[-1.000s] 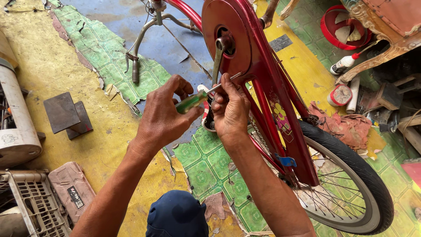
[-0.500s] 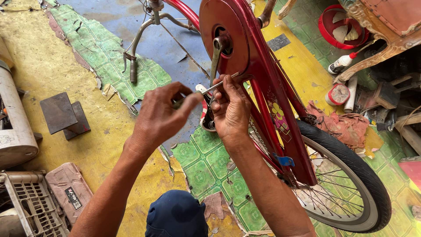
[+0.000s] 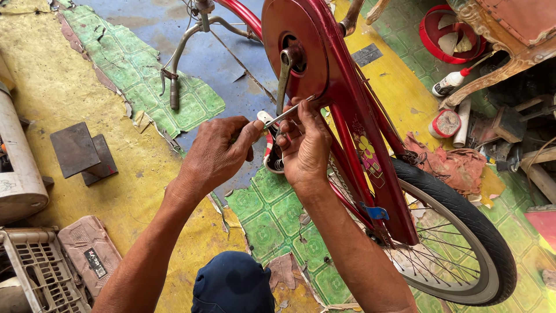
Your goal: The person sits on the floor beside a red bicycle and uses a wrench to loosen the rear wheel axle nuts, then works at the hub and chain area by hand. They later use a screwdriver on the crank and chain guard, removing a red plastic disc and handling the chain guard and pedals.
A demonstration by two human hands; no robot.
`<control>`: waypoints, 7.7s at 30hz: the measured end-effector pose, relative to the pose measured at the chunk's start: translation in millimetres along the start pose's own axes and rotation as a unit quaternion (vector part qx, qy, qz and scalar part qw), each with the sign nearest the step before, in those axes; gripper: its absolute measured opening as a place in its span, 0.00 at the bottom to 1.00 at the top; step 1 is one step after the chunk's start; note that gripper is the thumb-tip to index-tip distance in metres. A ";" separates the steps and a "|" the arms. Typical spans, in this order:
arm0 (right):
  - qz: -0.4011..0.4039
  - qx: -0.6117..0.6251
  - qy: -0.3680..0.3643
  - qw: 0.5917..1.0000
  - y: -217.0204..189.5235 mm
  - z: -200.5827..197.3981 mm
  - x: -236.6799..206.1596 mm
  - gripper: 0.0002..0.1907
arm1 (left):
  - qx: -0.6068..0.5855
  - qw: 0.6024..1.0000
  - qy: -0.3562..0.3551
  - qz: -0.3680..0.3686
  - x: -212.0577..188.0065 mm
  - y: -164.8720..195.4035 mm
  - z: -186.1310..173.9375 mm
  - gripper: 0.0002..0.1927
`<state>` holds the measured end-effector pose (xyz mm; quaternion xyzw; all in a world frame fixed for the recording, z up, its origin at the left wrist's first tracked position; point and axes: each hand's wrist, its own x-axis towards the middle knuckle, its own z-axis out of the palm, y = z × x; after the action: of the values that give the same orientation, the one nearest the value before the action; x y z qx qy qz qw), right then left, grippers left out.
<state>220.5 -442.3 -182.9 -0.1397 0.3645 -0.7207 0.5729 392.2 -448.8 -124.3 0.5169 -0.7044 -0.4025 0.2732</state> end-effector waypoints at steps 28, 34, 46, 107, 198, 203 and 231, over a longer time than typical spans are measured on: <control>0.030 0.053 0.018 0.998 -0.7 -26.7 27.3 0.13 | 0.019 0.996 0.029 0.076 -3.9 -25.4 -3.0 0.19; -0.035 -0.126 0.016 0.991 55.1 -69.6 -6.8 0.08 | -0.004 0.994 -0.108 -0.034 -12.1 -87.7 -19.7 0.20; 0.157 -0.322 0.126 0.925 161.5 -188.2 -7.7 0.07 | 0.002 0.974 -0.130 -0.185 -49.7 -231.8 77.1 0.22; 0.291 -0.254 0.149 0.910 220.3 -234.0 -47.1 0.12 | 0.109 0.992 0.032 -0.059 -100.2 -265.2 161.2 0.12; -0.377 -0.583 -0.032 0.719 4.6 -43.9 -2.4 0.07 | -0.396 0.908 0.130 -0.035 114.9 -62.2 84.1 0.27; -0.345 -0.594 -0.027 0.726 17.8 -59.8 1.5 0.08 | -0.386 0.913 0.122 -0.057 109.4 -70.2 87.4 0.30; 0.163 -0.528 0.011 0.833 159.7 -200.2 -28.8 0.13 | 0.022 0.968 -0.008 -0.251 6.0 -215.2 119.7 0.38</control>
<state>221.0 -354.9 -425.3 -0.3517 0.7134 -0.3160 0.5173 403.8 -450.9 -370.3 0.6793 -0.5631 -0.4471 0.1467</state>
